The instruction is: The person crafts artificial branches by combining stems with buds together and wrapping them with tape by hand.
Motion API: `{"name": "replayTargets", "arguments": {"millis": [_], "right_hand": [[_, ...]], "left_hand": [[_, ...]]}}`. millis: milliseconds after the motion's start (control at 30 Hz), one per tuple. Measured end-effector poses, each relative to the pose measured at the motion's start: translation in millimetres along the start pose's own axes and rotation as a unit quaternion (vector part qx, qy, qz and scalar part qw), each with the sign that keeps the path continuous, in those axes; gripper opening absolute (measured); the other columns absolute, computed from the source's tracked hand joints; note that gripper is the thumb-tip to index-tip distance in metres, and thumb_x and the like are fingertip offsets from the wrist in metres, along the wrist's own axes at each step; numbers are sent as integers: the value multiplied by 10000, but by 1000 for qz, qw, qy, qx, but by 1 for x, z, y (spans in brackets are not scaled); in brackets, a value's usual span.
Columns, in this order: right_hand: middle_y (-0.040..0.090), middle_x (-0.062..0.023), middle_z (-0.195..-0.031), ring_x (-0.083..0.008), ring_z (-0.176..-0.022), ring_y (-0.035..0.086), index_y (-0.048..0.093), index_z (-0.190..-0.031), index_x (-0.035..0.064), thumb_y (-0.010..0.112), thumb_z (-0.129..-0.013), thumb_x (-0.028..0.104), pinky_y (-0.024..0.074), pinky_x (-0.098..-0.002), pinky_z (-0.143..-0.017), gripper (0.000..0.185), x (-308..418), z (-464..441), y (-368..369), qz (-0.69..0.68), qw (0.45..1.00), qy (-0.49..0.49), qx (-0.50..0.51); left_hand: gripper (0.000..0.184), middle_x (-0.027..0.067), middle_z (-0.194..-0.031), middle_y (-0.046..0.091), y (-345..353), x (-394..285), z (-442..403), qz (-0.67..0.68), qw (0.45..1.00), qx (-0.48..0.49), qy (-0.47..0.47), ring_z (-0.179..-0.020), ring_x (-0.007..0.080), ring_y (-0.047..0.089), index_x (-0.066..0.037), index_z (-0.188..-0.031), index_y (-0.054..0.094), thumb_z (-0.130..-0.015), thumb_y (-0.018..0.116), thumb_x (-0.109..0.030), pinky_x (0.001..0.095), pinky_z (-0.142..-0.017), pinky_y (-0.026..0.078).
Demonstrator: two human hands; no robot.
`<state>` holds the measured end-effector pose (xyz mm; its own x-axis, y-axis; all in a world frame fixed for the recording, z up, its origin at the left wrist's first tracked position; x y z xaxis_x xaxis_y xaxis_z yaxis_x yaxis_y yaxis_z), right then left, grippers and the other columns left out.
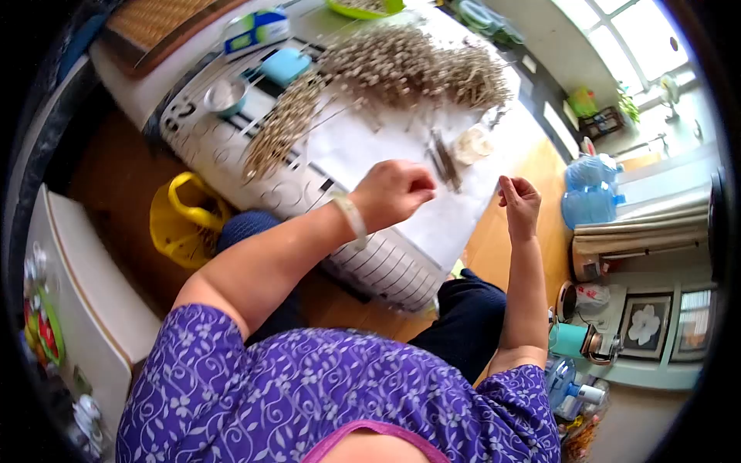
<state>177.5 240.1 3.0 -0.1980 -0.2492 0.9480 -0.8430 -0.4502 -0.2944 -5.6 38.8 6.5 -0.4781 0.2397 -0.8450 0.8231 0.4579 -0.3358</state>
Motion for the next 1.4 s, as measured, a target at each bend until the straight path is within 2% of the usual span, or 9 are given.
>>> {"name": "replayTargets", "arguments": {"millis": [233, 367, 567, 833, 1033, 1167, 1233, 1333, 1400], "right_hand": [[551, -5, -605, -61, -527, 465, 599, -743, -3, 629, -767, 111, 389, -198, -480, 121, 11, 32, 137, 43, 963, -144, 225], [619, -56, -748, -102, -656, 543, 618, -871, 24, 629, -747, 120, 432, -242, -568, 157, 16, 34, 226, -46, 959, -5, 280], [603, -84, -757, -191, -708, 585, 620, -921, 123, 619, -741, 192, 459, -293, -631, 193, 42, 7, 296, 271, 903, -284, 175], [592, -37, -741, -215, -672, 602, 536, -833, 112, 504, -783, 100, 488, -320, -583, 59, 75, -5, 304, 563, 655, -477, 161], [597, -48, -769, -220, -676, 604, 544, -893, 134, 496, -772, 117, 489, -323, -554, 132, 100, -3, 242, 440, 744, -485, 130], [612, -69, -768, -227, -664, 610, 568, -866, 114, 555, -760, 150, 494, -332, -582, 113, 78, 23, 202, 408, 790, -439, 132], [629, -79, -810, -232, -720, 620, 591, -866, 105, 537, -786, 112, 495, -330, -596, 96, 94, 20, 187, 415, 798, -433, 58], [632, -78, -825, -227, -745, 624, 578, -906, 92, 530, -792, 96, 507, -309, -630, 123, 118, 23, 182, 451, 747, -486, 47], [632, -82, -828, -224, -741, 625, 576, -909, 89, 533, -796, 105, 508, -306, -624, 122, 117, 23, 186, 444, 742, -500, 49]], "left_hand": [[180, 93, -586, 530, -5, -19, 23, -15, 997, -17, 79, -555, 244, 534, -29, -642, 536, -700, 667, -138, 333, -521, 422], [189, 100, -611, 539, -28, -32, 28, -20, 982, -82, 168, -565, 259, 540, -29, -629, 515, -702, 652, -135, 340, -540, 432], [163, 111, -655, 567, -41, -30, 26, 8, 985, -62, 160, -629, 281, 569, -29, -677, 555, -708, 654, -156, 340, -580, 454], [137, 108, -662, 568, -50, -31, 27, 20, 980, -78, 181, -646, 277, 575, -43, -675, 554, -713, 643, -140, 343, -587, 458], [100, 92, -646, 568, -61, -29, 29, 12, 975, -131, 181, -586, 243, 569, -46, -676, 571, -692, 659, -90, 312, -536, 456], [124, 118, -768, 602, -80, -8, 23, 6, 983, -181, -24, -654, 216, 592, -23, -875, 597, -765, 590, -79, 299, -580, 477], [373, 158, -977, 564, -65, 17, 27, -216, 957, -194, -4, -817, 215, 582, 25, -1165, 444, -847, 514, -157, 266, -663, 484], [331, 87, -859, 574, -35, 24, 38, 320, 902, -39, -286, -737, 150, 586, 20, -1138, 466, -897, 440, -205, 258, -607, 502], [293, 75, -811, 575, -37, 21, 39, 348, 890, -10, -295, -683, 127, 575, 15, -1088, 497, -896, 442, -201, 249, -576, 499]]}}
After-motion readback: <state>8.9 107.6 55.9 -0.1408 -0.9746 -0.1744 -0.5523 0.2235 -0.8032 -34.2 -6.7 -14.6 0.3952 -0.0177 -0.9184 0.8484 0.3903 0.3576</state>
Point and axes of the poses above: each hand's wrist, its own z-axis away from the middle knuckle, its own y-axis out of the palm, x = y × z, the point moved 4 cm from there along -z, towards the middle knuckle
